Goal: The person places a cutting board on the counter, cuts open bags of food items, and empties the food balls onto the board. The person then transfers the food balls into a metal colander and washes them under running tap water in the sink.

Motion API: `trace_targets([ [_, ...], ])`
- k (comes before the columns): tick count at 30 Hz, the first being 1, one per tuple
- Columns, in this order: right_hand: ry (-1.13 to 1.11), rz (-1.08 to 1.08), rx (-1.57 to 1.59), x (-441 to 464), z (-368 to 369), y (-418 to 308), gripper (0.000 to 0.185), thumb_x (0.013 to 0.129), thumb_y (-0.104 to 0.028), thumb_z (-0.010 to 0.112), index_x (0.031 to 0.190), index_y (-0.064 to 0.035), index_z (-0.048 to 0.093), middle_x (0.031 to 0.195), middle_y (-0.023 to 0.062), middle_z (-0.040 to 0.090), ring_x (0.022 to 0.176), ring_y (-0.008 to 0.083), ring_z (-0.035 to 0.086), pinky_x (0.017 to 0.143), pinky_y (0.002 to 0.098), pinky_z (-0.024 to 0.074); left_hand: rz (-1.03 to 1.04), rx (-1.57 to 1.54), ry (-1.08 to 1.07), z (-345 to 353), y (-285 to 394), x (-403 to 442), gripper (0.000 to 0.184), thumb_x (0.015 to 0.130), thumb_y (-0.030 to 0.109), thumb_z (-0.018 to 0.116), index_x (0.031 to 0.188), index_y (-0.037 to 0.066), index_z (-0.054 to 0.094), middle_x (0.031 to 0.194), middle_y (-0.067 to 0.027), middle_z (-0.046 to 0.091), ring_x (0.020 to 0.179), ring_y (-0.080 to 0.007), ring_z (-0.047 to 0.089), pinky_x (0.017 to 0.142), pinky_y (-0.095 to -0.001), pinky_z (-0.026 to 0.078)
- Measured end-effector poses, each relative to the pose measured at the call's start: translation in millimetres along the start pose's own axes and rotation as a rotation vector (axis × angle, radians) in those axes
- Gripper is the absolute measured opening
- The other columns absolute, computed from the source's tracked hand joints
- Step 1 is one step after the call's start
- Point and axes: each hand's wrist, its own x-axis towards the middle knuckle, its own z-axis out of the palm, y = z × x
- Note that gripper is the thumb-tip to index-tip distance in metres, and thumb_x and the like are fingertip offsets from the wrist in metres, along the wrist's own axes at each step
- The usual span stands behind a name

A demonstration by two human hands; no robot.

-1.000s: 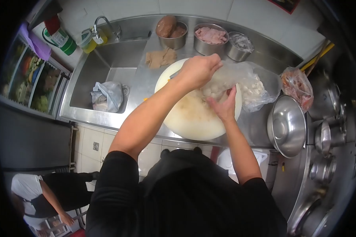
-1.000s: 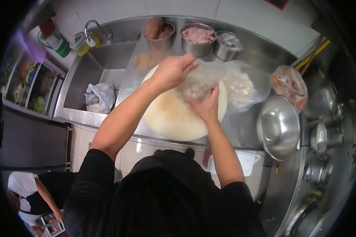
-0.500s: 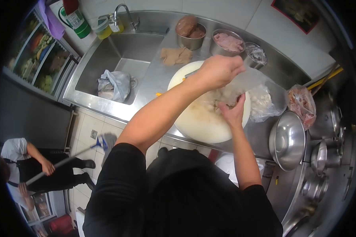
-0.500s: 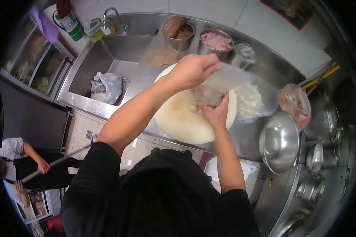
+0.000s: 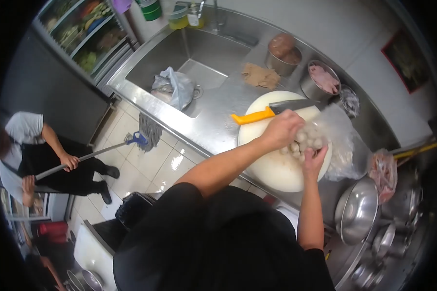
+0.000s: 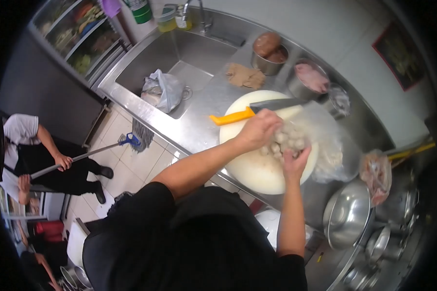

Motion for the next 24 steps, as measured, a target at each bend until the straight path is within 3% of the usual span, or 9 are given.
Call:
trace_targets([
  [2, 0.0, -0.048, -0.058, 0, -2, 1, 0.085, 0.091, -0.045, 0.062, 0.147, 0.007, 0.024, 0.142, 0.0246, 0.042, 0.131, 0.0317, 0.042, 0.11, 0.0404, 0.0324, 0.074, -0.016, -0.121, -4, 5, 5, 0.01, 0.088, 0.013, 0.065, 0.095, 0.006, 0.068, 0.096, -0.0139, 0.061, 0.089, -0.0341, 0.06, 0.079, -0.0406, 0.05],
  [6, 0.095, -0.072, -0.12, 4, 6, -10, 0.08, 0.097, -0.043, 0.052, 0.148, 0.0097, 0.021, 0.149, 0.0277, 0.034, 0.136, 0.0369, 0.037, 0.114, 0.041, 0.0265, 0.065, 0.073, -0.084, -2, 16, 17, 0.006, 0.085, 0.014, 0.066, 0.09, 0.01, 0.069, 0.092, -0.0116, 0.06, 0.09, -0.0328, 0.06, 0.078, -0.0405, 0.049],
  [9, 0.017, -0.024, -0.415, 1, -1, 4, 0.072, 0.1, -0.036, 0.045, 0.15, 0.009, 0.02, 0.151, 0.0286, 0.031, 0.142, 0.0365, 0.029, 0.117, 0.0388, 0.0215, 0.177, 0.138, -0.031, 8, -1, 23, 0.005, 0.084, 0.014, 0.067, 0.089, 0.012, 0.069, 0.09, -0.0115, 0.06, 0.088, -0.0334, 0.058, 0.079, -0.0428, 0.049],
  [10, 0.037, -0.047, -0.437, 3, -3, 5, 0.072, 0.1, -0.037, 0.044, 0.15, 0.0089, 0.02, 0.151, 0.0288, 0.032, 0.142, 0.0367, 0.03, 0.116, 0.0388, 0.0219, 0.1, 0.129, -0.026, 7, 3, 25, 0.006, 0.084, 0.014, 0.067, 0.089, 0.012, 0.07, 0.089, -0.0116, 0.06, 0.089, -0.0336, 0.059, 0.079, -0.0431, 0.049],
  [12, 0.056, -0.082, -0.476, 1, 1, -4, 0.071, 0.1, -0.038, 0.043, 0.149, 0.0086, 0.022, 0.15, 0.0292, 0.033, 0.141, 0.0373, 0.031, 0.116, 0.0389, 0.0227, 0.099, 0.173, -0.248, 2, -1, 27, 0.01, 0.086, 0.017, 0.067, 0.092, 0.009, 0.069, 0.092, -0.0126, 0.061, 0.091, -0.0341, 0.059, 0.08, -0.0427, 0.049],
  [15, 0.097, 0.048, -0.167, 5, 3, -19, 0.064, 0.101, -0.033, 0.044, 0.148, 0.0074, 0.026, 0.145, 0.0288, 0.039, 0.135, 0.0388, 0.037, 0.114, 0.0413, 0.0271, 0.015, 0.009, -0.146, -5, 19, 37, 0.016, 0.088, 0.019, 0.066, 0.098, 0.006, 0.067, 0.096, -0.0142, 0.063, 0.096, -0.036, 0.06, 0.083, -0.0421, 0.049],
  [17, 0.072, -0.055, -0.345, 4, -2, -8, 0.062, 0.101, -0.031, 0.043, 0.148, 0.0066, 0.026, 0.143, 0.0277, 0.041, 0.133, 0.0378, 0.04, 0.111, 0.0417, 0.0302, -0.015, 0.001, -0.216, -1, 24, 34, 0.019, 0.088, 0.019, 0.066, 0.101, 0.005, 0.065, 0.097, -0.0153, 0.064, 0.097, -0.0371, 0.06, 0.084, -0.0418, 0.049],
  [21, 0.007, -0.145, -0.456, 3, -7, 0, 0.061, 0.1, -0.027, 0.044, 0.148, 0.0067, 0.026, 0.141, 0.0272, 0.043, 0.131, 0.0351, 0.042, 0.108, 0.0414, 0.0342, 0.241, 0.01, -0.133, 16, 24, 39, 0.021, 0.088, 0.018, 0.065, 0.105, 0.006, 0.065, 0.098, -0.0168, 0.064, 0.094, -0.0373, 0.061, 0.082, -0.0428, 0.051],
  [24, 0.081, 0.096, -0.245, -4, -9, 25, 0.061, 0.101, -0.024, 0.045, 0.149, 0.0069, 0.024, 0.145, 0.024, 0.041, 0.136, 0.0294, 0.039, 0.111, 0.0379, 0.0305, 0.243, 0.014, -0.219, 23, 24, 53, 0.02, 0.088, 0.017, 0.063, 0.106, 0.007, 0.066, 0.099, -0.017, 0.065, 0.092, -0.0374, 0.062, 0.08, -0.0441, 0.051],
])
